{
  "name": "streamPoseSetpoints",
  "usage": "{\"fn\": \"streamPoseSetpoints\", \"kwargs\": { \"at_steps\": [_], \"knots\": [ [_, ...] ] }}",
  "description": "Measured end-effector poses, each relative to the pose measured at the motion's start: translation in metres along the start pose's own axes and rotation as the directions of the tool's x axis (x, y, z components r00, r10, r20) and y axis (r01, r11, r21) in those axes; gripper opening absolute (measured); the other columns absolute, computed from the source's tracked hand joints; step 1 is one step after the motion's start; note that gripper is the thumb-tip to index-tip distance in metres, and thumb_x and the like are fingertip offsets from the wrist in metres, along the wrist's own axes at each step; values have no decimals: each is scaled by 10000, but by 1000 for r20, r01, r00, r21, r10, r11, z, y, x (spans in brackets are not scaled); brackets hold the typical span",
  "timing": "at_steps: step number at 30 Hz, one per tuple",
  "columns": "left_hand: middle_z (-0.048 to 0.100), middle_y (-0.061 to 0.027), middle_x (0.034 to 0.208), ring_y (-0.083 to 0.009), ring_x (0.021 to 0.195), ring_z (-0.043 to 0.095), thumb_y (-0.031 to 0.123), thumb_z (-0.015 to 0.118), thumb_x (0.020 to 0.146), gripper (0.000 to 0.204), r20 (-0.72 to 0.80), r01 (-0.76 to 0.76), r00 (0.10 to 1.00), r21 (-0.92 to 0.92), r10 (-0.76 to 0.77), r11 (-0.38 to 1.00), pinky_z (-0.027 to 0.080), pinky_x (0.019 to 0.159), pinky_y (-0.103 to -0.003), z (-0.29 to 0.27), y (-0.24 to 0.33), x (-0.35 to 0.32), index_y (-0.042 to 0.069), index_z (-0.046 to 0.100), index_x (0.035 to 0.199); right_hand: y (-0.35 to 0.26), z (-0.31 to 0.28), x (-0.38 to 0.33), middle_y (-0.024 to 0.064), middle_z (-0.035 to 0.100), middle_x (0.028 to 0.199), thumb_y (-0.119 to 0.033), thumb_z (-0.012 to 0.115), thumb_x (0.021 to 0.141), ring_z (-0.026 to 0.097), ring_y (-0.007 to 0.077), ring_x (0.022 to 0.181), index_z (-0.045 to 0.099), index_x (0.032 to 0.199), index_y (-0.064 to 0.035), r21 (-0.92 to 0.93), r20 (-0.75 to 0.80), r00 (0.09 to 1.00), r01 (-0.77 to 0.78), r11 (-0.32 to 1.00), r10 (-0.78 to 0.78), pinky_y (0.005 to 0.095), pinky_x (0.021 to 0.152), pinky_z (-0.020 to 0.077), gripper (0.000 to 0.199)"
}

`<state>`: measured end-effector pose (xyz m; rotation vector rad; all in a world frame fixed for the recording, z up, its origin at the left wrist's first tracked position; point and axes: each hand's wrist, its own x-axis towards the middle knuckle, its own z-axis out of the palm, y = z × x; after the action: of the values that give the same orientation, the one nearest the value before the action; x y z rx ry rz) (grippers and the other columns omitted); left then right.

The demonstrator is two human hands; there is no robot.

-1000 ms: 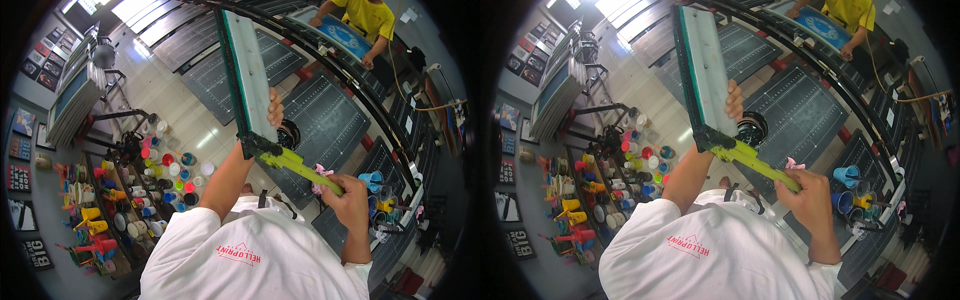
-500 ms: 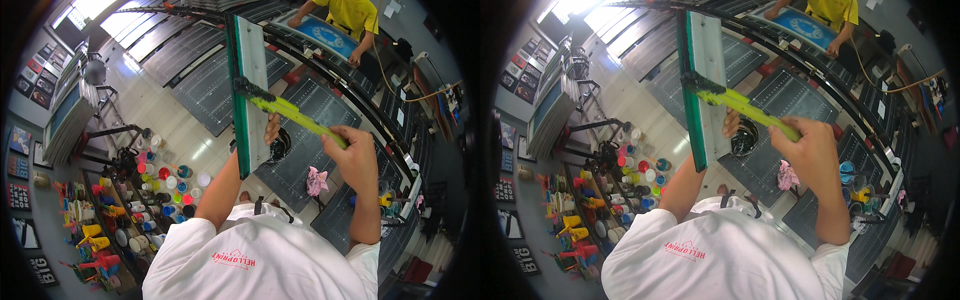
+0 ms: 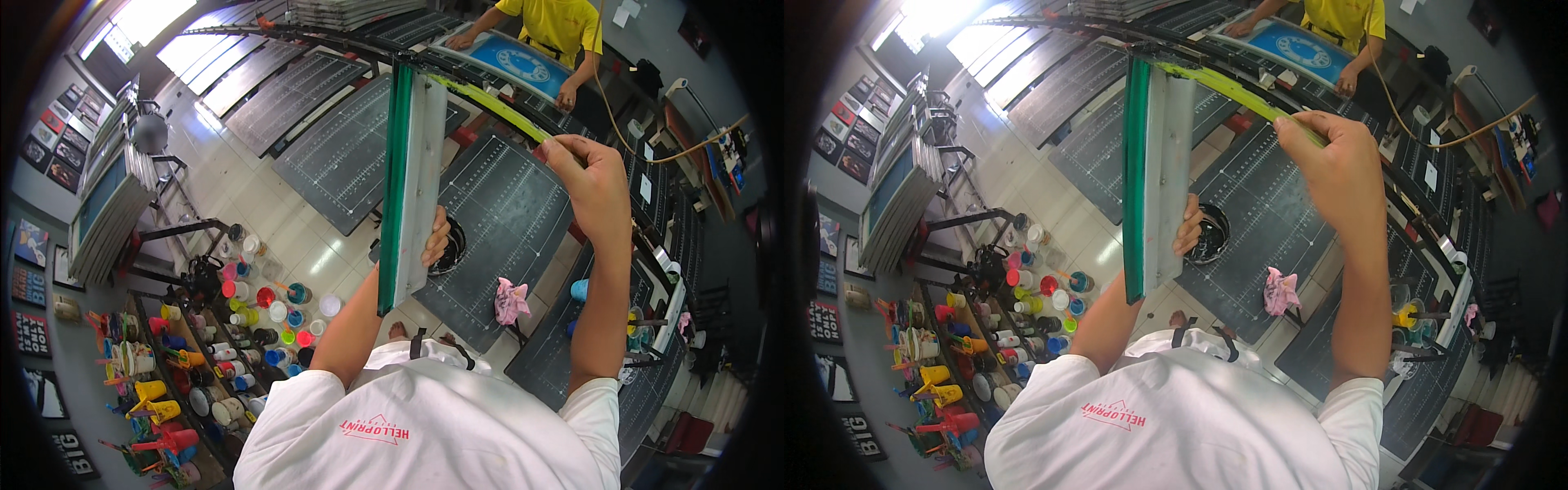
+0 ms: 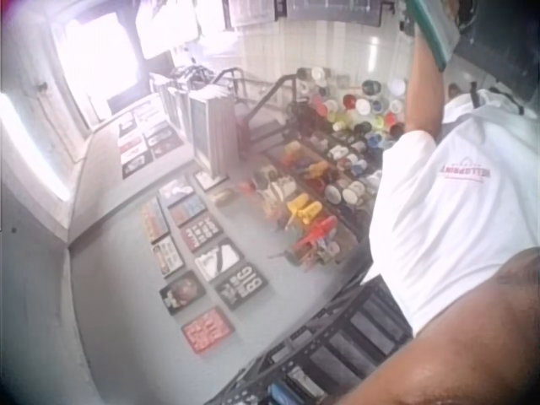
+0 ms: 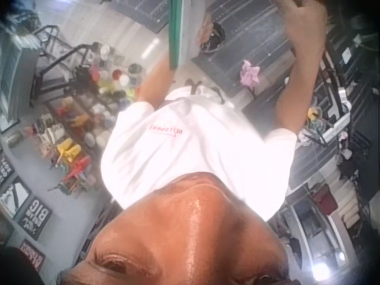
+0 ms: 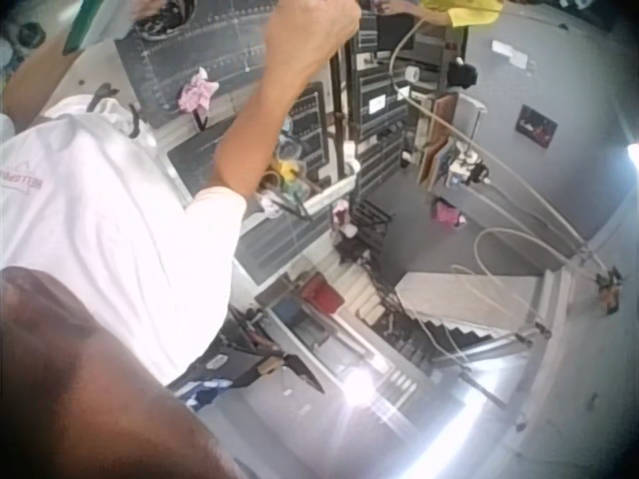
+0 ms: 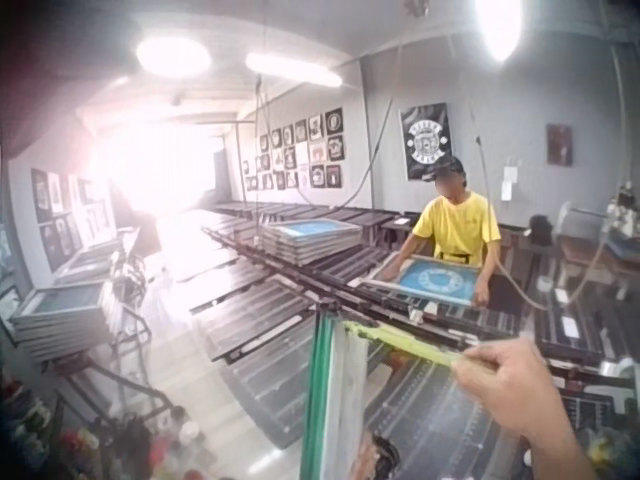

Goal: The person picks up squeegees from a printing station, applies ink to the blade using a spatula, and wipes the blade clean with a pink cloth.

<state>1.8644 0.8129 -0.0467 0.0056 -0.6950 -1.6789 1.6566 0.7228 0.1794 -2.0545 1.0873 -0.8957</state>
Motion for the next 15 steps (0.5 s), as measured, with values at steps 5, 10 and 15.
{"fn": "streamPoseSetpoints", "kwargs": {
  "at_steps": [5,10,15],
  "knots": [
    [465,-55,666,-150,487,496,502,606,885,508,40,49,998,0,-49,999,418,435,-243,-3,-4,-14,21,445,904,12,3,10,7,542,637,-309,648,851,469,63,611,693,948,56,41,-88,994,74,996,-70,262,565,372,381],
    [457,-61,689,-164,496,488,515,591,884,518,-75,-1,997,-40,-2,999,417,442,-272,-7,-1,-48,23,429,899,47,-4,-7,-18,544,666,-305,629,873,449,50,638,697,942,52,80,-21,1000,-14,997,16,242,569,346,370],
    [439,-79,724,-188,542,469,463,611,874,508,-198,-127,974,-57,113,990,425,490,-309,-13,2,-83,1,411,950,124,8,-74,-69,453,603,-302,587,908,370,31,556,718,884,-1,226,244,930,-330,916,275,230,501,276,329]
  ]
}}
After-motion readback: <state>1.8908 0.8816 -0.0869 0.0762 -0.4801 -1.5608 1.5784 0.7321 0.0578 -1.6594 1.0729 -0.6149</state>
